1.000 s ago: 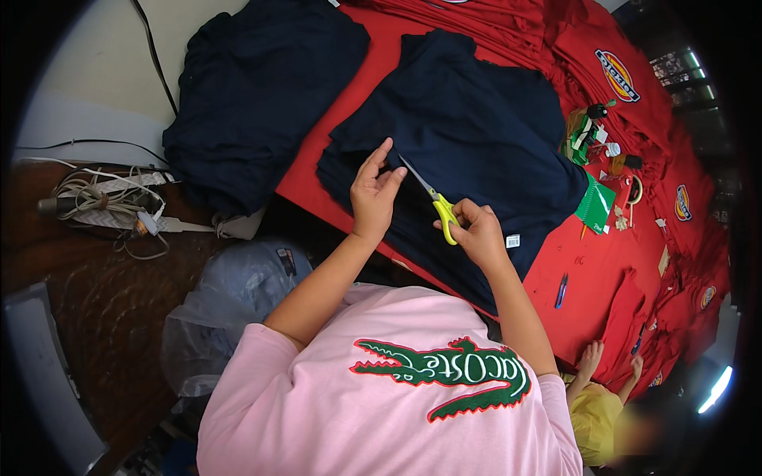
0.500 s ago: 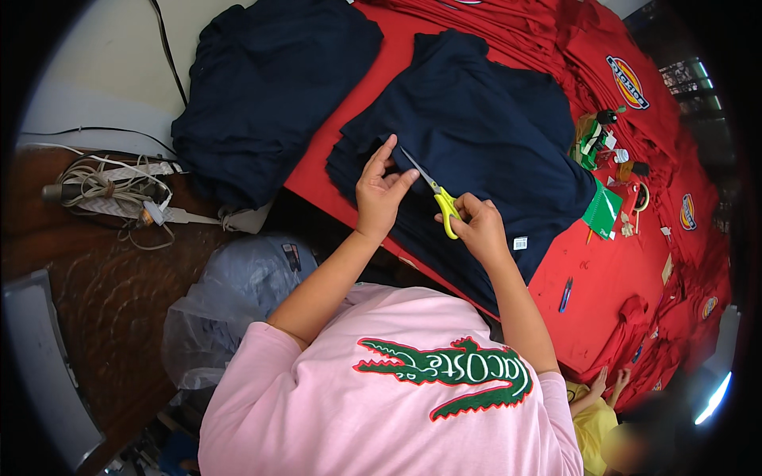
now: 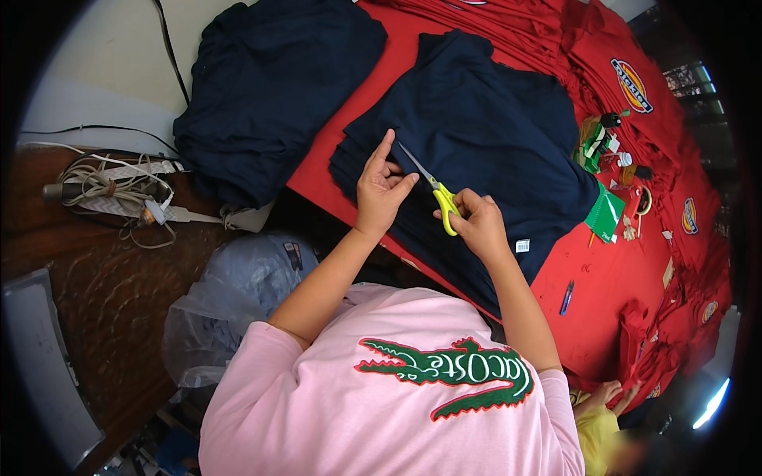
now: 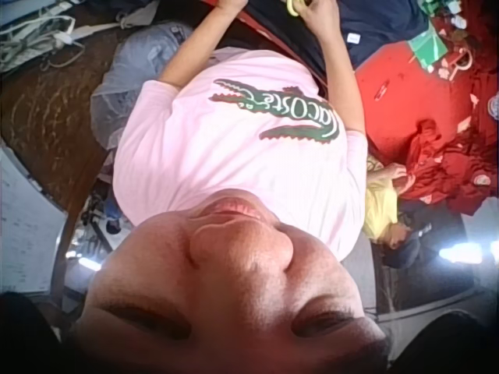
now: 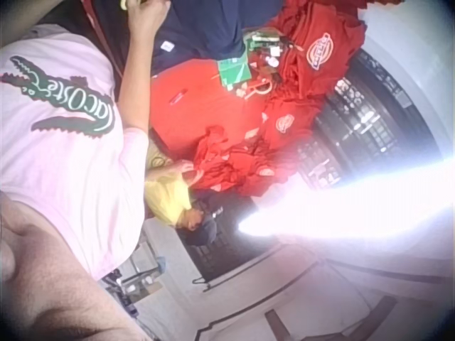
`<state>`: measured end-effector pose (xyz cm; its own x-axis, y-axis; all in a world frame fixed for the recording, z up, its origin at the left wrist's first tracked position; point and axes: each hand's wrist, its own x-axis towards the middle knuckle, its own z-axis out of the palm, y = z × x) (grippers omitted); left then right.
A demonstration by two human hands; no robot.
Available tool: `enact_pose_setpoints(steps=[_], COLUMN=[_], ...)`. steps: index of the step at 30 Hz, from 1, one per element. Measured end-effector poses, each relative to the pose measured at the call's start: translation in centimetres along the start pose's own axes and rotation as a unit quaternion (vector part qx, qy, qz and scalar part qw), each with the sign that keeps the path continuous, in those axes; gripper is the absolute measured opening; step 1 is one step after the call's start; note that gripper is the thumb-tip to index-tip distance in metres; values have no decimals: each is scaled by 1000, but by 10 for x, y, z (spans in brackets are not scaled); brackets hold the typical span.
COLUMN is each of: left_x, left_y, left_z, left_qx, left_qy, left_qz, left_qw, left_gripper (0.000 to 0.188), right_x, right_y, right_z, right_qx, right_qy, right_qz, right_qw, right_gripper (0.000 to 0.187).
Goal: The person trims threads from dark garments using shears while working at a table covered in stacks of t-shirts.
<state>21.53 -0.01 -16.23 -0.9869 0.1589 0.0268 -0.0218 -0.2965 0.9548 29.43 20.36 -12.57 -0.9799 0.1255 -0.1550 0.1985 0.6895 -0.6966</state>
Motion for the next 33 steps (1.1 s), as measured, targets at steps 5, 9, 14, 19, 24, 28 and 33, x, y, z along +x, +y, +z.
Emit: enact_pose_setpoints(steps=[5, 9, 14, 19, 24, 28, 33], left_x=[8, 12, 13, 15, 22, 20, 20], left_y=[-12, 6, 17, 15, 10, 17, 21], left_z=[-13, -8, -14, -16, -21, -17, -16], left_qx=[43, 36, 50, 28, 72, 27, 14], left_qy=[43, 0, -42, -24, 33, -5, -9], left_qz=[23, 27, 16, 26, 36, 22, 27], left_qw=[998, 999, 998, 999, 996, 999, 1000], left_gripper=[68, 83, 93, 87, 79, 83, 89], right_x=[-2, 4, 10, 13, 9, 13, 17], right_y=[6, -16, -30, -10, -11, -27, -35], right_z=[6, 0, -5, 11, 13, 6, 5], right_qx=[6, -10, -27, 2, 2, -21, -41], right_qy=[1, 13, -12, 6, 8, 18, 18], right_qz=[-13, -33, -14, -31, -30, -48, -34], right_qw=[1000, 999, 999, 1000, 1000, 998, 998], right_gripper=[39, 41, 43, 36, 35, 42, 41])
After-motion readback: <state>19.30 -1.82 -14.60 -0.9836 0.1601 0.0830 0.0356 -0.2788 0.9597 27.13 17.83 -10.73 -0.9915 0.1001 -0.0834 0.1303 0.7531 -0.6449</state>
